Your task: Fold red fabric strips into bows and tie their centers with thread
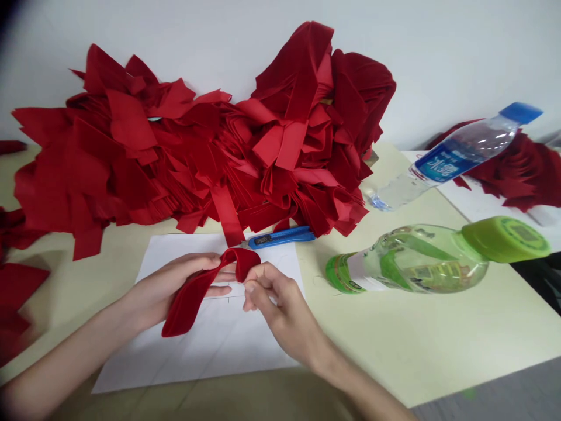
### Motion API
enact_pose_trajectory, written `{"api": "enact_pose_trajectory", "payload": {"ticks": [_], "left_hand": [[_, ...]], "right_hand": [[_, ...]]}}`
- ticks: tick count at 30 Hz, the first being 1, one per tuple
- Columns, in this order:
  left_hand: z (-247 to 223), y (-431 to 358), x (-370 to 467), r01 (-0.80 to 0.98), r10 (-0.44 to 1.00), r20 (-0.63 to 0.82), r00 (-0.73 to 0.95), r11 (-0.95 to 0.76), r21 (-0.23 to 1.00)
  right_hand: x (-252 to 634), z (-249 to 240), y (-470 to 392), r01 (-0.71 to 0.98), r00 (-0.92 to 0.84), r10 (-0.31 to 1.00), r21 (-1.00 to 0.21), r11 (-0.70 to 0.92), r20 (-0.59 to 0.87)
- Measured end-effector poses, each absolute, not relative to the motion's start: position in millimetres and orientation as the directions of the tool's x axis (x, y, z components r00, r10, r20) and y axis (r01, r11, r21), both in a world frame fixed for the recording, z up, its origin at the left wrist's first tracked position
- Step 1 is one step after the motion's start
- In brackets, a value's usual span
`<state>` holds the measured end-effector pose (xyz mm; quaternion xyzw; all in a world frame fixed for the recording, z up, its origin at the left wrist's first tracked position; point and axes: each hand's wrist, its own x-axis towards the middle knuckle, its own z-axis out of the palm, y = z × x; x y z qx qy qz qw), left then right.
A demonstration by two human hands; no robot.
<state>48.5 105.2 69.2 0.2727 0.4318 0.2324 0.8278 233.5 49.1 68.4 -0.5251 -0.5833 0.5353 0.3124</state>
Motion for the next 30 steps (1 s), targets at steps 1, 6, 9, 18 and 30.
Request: {"api": "enact_pose_trajectory", "payload": {"ticks": [1,6,9,18,30], "left_hand": [[69.2,103.5,49.8,-0.147,0.612,-0.603,0.512,0.754,0.64],[67.1,100.3,52.9,-0.154,0.575,-0.649,0.498,0.795,0.587],[65.4,101.6,53.1,-0.164,0.598,-0.655,0.463,0.784,0.599],[65.6,100.4,51.2,-0.161,0.605,-0.671,0.429,0.782,0.602],[65.9,94.8,55.9,-0.163,0.608,-0.713,0.351,0.789,0.592]], "right_hand": [[231.7,69.4,49.4,0.264,-0.244,0.949,-0.956,-0.132,-0.198],[226.5,70.0,45.9,0.503,-0.217,0.972,-0.864,0.032,-0.091],[226.0,65.9,41.3,0.632,-0.254,0.967,-0.754,0.177,0.015],[224.5,63.4,33.5,0.654,-0.198,0.968,-0.714,0.249,0.157],[219.1,49.9,28.3,0.7,-0.233,0.952,-0.645,0.307,0.201]]}}
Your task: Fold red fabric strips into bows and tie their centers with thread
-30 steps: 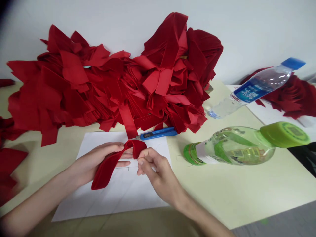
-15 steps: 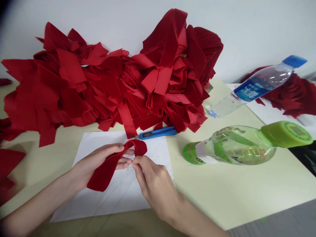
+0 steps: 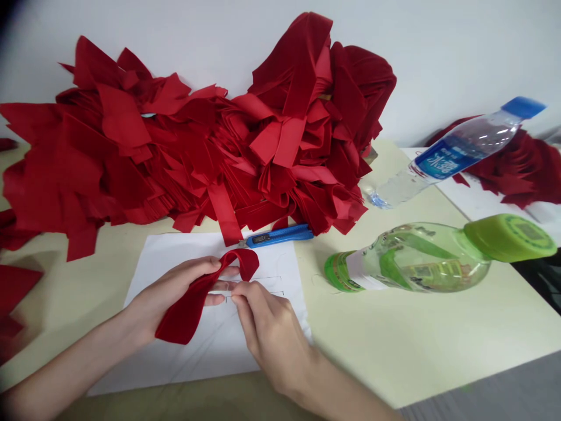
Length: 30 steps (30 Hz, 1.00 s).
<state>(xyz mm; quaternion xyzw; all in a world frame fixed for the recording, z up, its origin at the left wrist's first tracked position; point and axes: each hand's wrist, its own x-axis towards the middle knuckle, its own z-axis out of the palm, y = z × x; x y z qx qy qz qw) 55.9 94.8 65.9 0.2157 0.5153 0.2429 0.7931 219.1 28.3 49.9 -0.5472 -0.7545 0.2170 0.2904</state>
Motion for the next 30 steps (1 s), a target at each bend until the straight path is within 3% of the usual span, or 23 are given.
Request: {"api": "enact_pose_trajectory", "payload": {"ticks": [4,8,13,16,18,24,30], "left_hand": [[60.1,96.3,56.9,-0.216,0.599,-0.741,0.304,0.801,0.558],[60.6,96.3,57.0,-0.212,0.616,-0.721,0.318,0.787,0.579],[62.8,95.0,56.9,-0.176,0.658,-0.656,0.369,0.743,0.646],[62.9,92.8,57.6,-0.16,0.678,-0.629,0.381,0.718,0.677],[64.0,90.6,58.4,-0.151,0.69,-0.608,0.393,0.7,0.698],[67.9,84.6,61.1,-0.091,0.735,-0.563,0.376,0.635,0.767],[66.0,83.5,64.6,-0.098,0.785,-0.5,0.366,0.566,0.818]], "right_hand": [[219.1,48.0,27.3,0.711,-0.223,0.958,-0.642,0.288,0.182],[219.3,49.7,29.6,0.648,-0.173,0.983,-0.744,0.162,0.063],[219.2,52.0,37.0,0.293,-0.229,0.967,-0.955,-0.04,-0.111],[217.5,50.9,40.4,0.105,-0.266,0.953,-0.987,-0.123,-0.147],[215.8,50.0,42.0,0.064,-0.264,0.948,-0.984,-0.168,-0.179],[214.5,50.7,44.7,0.137,-0.189,0.948,-0.963,-0.233,-0.256],[220.5,51.5,42.7,0.376,-0.034,0.969,-0.901,-0.215,-0.246]]}}
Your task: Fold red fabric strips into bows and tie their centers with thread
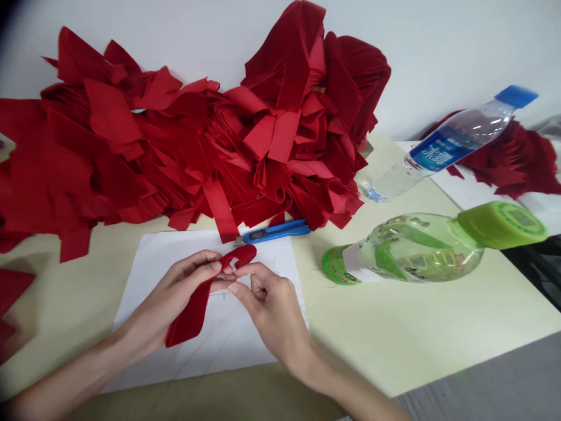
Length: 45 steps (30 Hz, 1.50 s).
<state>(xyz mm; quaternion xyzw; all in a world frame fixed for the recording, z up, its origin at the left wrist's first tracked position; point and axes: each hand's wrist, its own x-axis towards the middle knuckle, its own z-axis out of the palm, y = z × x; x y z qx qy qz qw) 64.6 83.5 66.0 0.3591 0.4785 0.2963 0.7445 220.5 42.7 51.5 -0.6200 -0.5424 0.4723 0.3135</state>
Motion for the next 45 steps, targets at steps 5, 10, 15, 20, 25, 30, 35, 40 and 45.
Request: {"api": "enact_pose_trajectory", "payload": {"ticks": [5,10,15,20,25,30,35,40,45], "left_hand": [[67.8,82.5,65.9,-0.091,0.797,-0.487,0.358,0.549,0.831],[67.9,83.7,64.7,-0.117,0.813,-0.475,0.338,0.537,0.836],[66.6,82.4,63.7,-0.079,0.815,-0.463,0.347,0.518,0.852],[65.8,81.2,63.6,-0.073,0.846,-0.403,0.349,0.453,0.888],[62.1,75.7,65.4,0.168,0.952,-0.187,0.242,0.149,0.975],[59.5,62.3,68.5,0.198,0.958,-0.151,0.243,0.104,0.975],[62.0,57.2,70.1,0.149,0.959,-0.169,0.23,0.137,0.979],[65.0,60.8,68.5,0.112,0.96,-0.13,0.247,0.105,0.988],[70.0,68.6,65.5,0.103,0.926,-0.234,0.298,0.212,0.972]], "right_hand": [[221.7,53.4,41.9,0.448,0.017,0.984,-0.878,-0.167,-0.178],[223.0,58.1,42.0,0.498,0.029,0.983,-0.851,-0.17,-0.179],[221.7,59.7,45.0,0.382,-0.004,0.975,-0.902,-0.202,-0.221],[224.4,63.4,46.7,0.332,-0.007,0.977,-0.922,-0.198,-0.212],[217.6,76.4,35.5,0.225,0.051,0.993,-0.967,-0.116,-0.107],[199.6,77.7,29.8,0.116,0.093,0.989,-0.986,-0.123,-0.112],[198.3,70.4,34.0,0.137,0.184,0.978,-0.982,-0.128,-0.102],[203.9,72.3,36.5,0.18,0.146,0.982,-0.973,-0.142,-0.116],[209.2,75.7,40.0,0.154,0.129,0.976,-0.968,-0.197,-0.178]]}}
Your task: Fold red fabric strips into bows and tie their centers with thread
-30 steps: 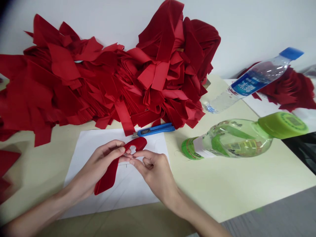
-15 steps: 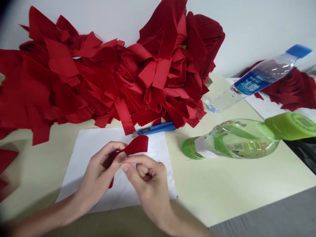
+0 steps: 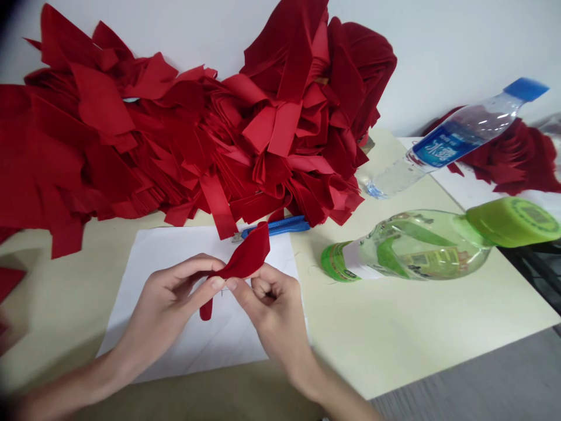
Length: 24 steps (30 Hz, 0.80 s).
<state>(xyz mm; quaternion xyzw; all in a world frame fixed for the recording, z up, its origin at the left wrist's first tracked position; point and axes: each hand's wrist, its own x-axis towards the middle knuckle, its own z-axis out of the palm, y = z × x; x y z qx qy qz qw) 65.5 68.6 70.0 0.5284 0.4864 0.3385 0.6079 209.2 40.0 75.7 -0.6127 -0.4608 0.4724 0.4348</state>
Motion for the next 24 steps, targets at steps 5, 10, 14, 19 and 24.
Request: {"api": "enact_pose_trajectory", "payload": {"ticks": [5,10,14,19,24], "left_hand": [[74.4,72.8,65.5,0.068,0.907,-0.297,0.299,0.29,0.955],[70.9,70.2,68.1,0.029,0.919,-0.314,0.237,0.316,0.948],[68.3,66.7,69.8,0.023,0.928,-0.33,0.175,0.331,0.943],[69.8,63.1,69.6,0.043,0.947,-0.274,0.17,0.271,0.962],[69.5,62.9,68.9,0.055,0.952,-0.215,0.219,0.208,0.977]], "right_hand": [[211.7,76.9,43.0,0.174,0.136,0.976,-0.966,-0.191,-0.168],[208.7,75.0,39.7,0.219,0.153,0.98,-0.963,-0.156,-0.124],[205.4,72.1,36.0,0.296,0.183,0.983,-0.951,-0.085,-0.031],[205.5,70.8,36.4,0.348,0.203,0.979,-0.935,-0.07,0.003],[206.7,71.1,38.1,0.342,0.203,0.979,-0.937,-0.074,-0.003]]}}
